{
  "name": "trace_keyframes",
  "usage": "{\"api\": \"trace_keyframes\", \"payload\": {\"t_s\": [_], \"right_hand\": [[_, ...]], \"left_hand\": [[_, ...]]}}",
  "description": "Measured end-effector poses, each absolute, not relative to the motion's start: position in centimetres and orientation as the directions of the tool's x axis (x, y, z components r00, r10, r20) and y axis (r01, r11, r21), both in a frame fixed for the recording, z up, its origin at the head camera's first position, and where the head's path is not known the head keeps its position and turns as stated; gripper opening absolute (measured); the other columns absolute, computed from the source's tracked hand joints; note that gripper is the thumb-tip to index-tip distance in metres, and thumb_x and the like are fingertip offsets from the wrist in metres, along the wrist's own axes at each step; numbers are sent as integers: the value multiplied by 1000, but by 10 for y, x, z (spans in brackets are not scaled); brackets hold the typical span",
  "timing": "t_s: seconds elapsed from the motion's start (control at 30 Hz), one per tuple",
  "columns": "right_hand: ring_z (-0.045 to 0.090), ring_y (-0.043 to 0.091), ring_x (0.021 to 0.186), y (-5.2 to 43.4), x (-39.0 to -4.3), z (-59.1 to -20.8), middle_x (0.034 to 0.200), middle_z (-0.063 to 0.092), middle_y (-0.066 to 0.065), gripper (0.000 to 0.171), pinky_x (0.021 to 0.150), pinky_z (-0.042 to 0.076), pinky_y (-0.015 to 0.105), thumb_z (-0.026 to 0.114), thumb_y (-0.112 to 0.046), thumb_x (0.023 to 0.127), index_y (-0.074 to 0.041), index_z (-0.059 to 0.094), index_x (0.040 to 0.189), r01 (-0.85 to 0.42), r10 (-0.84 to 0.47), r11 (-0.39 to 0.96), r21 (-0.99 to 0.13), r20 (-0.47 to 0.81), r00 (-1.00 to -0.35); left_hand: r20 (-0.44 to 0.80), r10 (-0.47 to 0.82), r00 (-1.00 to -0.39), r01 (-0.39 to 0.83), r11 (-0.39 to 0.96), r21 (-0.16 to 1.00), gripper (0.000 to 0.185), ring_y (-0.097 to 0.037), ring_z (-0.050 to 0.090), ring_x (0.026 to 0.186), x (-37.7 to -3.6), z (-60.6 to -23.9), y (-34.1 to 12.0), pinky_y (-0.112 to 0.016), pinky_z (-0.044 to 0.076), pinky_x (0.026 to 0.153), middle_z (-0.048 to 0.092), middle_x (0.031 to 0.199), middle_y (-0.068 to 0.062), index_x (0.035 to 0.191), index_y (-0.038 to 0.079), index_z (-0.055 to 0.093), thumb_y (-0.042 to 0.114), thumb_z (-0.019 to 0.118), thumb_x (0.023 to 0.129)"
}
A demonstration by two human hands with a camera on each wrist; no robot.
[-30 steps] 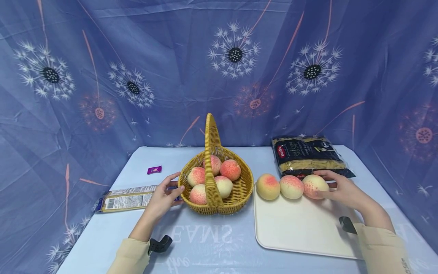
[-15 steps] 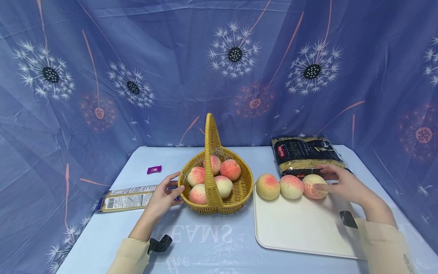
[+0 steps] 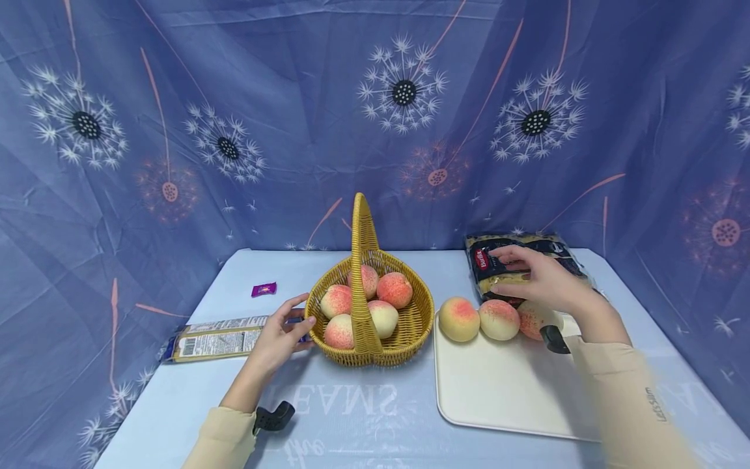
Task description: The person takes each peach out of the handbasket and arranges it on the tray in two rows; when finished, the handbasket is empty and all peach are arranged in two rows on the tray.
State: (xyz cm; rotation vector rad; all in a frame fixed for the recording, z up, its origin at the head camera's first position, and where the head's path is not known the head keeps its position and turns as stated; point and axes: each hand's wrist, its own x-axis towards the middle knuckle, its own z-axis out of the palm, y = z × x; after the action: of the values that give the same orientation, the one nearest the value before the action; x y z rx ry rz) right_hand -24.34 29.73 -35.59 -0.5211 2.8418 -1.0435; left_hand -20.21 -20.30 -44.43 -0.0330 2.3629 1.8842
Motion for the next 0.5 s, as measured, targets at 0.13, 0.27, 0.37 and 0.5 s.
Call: {"api": "trace_keyframes", "payload": {"t_s": [0.13, 0.27, 0.37, 0.5], "right_hand": [[56, 42, 141, 269, -252, -351, 156, 56, 16, 69, 113, 55, 65, 85, -36, 95, -17, 54, 154, -332, -401, 690, -643, 41, -915], [60, 42, 138, 240, -260, -351, 156, 57, 14, 68, 111, 57, 62, 85, -34, 95, -18, 55, 154, -380, -477, 669, -639, 24, -879], [61, 41, 137, 217, -265, -352, 155, 58, 15, 65, 112, 57, 62, 85, -29, 95, -18, 56, 153, -391, -527, 642, -660, -10, -850], [62, 43, 135, 187, -271, -352, 152, 59, 18, 65, 113, 57, 61, 85, -24, 95, -17, 57, 153, -412, -593, 619, -668, -53, -804]], "left_hand": [[-97, 67, -993, -79, 227, 971, 61, -34, 65, 121, -201, -443, -203, -38, 71, 89, 49, 149, -28, 165, 15, 40, 11, 63, 108], [-102, 66, -993, -84, 226, 970, 61, -37, 65, 123, -202, -443, -203, -39, 71, 90, 49, 149, -28, 165, 15, 40, 11, 63, 108], [-102, 59, -993, -86, 224, 971, 60, -37, 65, 123, -202, -443, -203, -39, 71, 90, 50, 147, -27, 165, 16, 42, 11, 63, 108], [-90, 62, -994, -74, 225, 971, 60, -37, 66, 122, -202, -444, -204, -40, 71, 89, 50, 147, -28, 165, 15, 41, 10, 62, 109]]}}
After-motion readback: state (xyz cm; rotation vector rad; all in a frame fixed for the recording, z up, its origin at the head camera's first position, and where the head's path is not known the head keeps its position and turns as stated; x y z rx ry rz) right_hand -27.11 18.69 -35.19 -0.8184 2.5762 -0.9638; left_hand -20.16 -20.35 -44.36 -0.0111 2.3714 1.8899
